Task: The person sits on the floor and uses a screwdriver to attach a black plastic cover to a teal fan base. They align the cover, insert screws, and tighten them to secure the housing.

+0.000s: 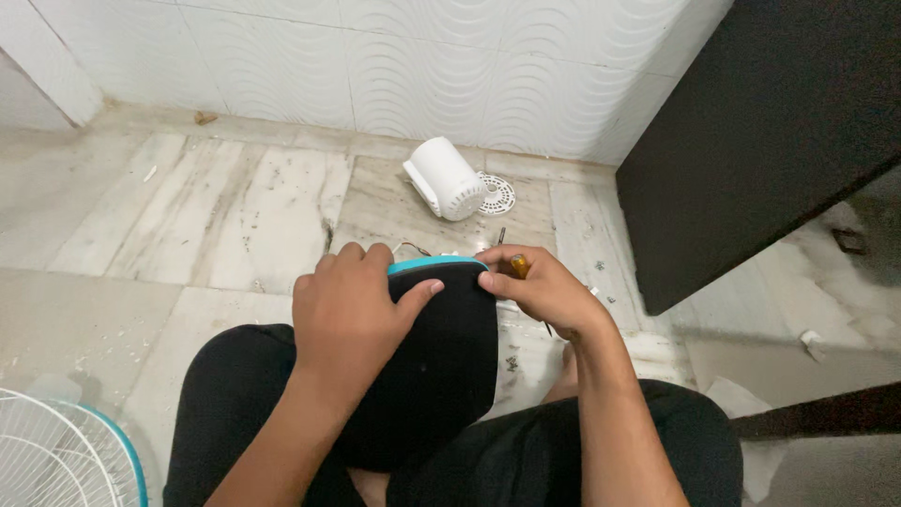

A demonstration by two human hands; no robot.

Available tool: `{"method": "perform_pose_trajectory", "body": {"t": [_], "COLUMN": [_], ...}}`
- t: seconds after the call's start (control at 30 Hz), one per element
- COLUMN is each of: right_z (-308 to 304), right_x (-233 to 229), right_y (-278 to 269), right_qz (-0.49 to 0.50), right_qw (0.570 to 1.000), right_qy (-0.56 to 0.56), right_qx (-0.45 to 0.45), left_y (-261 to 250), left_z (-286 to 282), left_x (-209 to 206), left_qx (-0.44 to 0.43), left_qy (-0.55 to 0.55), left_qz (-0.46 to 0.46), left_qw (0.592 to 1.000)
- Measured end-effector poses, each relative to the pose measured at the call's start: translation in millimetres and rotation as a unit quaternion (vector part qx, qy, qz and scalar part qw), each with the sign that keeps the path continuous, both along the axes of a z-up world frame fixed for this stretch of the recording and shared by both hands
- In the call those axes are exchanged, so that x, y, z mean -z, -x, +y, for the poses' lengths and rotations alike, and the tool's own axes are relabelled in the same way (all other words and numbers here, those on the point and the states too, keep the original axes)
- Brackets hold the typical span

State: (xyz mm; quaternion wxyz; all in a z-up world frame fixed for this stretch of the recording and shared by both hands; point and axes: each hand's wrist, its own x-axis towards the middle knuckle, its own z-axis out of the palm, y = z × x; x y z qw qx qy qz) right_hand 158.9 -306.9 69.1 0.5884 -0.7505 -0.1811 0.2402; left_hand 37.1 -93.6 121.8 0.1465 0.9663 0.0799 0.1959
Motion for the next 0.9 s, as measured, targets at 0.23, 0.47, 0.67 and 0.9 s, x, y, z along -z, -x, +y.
{"method": "perform_pose_trajectory", "body": {"t": [0.23,0.47,0.67,0.9], "right_z": [-9.3,-18.4,-24.9,-23.2], "right_x": [9.1,20.3,52.0,59.6], "right_y": [-7.9,-13.3,-23.5,-20.6], "right_qz": [-0.004,0.082,0.194,0.126], "right_qw": [1.000,0.996,0.977,0.991], "right_qy": [-0.012,-0.023,-0.085,-0.041], "right_qx": [-0.029,-0.026,-0.010,0.002], "left_y": [-9.0,4.8,-20.7,-82.8], "left_z": [-46.3,-119.2,-146.5,-181.4], "left_x": [7.4,83.3,179.4,216.9], "left_qx": [0.180,0.347,0.273,0.099], "left_qy": [-0.002,0.198,0.336,0.486], "left_qz": [-0.270,0.067,-0.003,-0.015], "left_qw": [0.946,0.914,0.901,0.868]}}
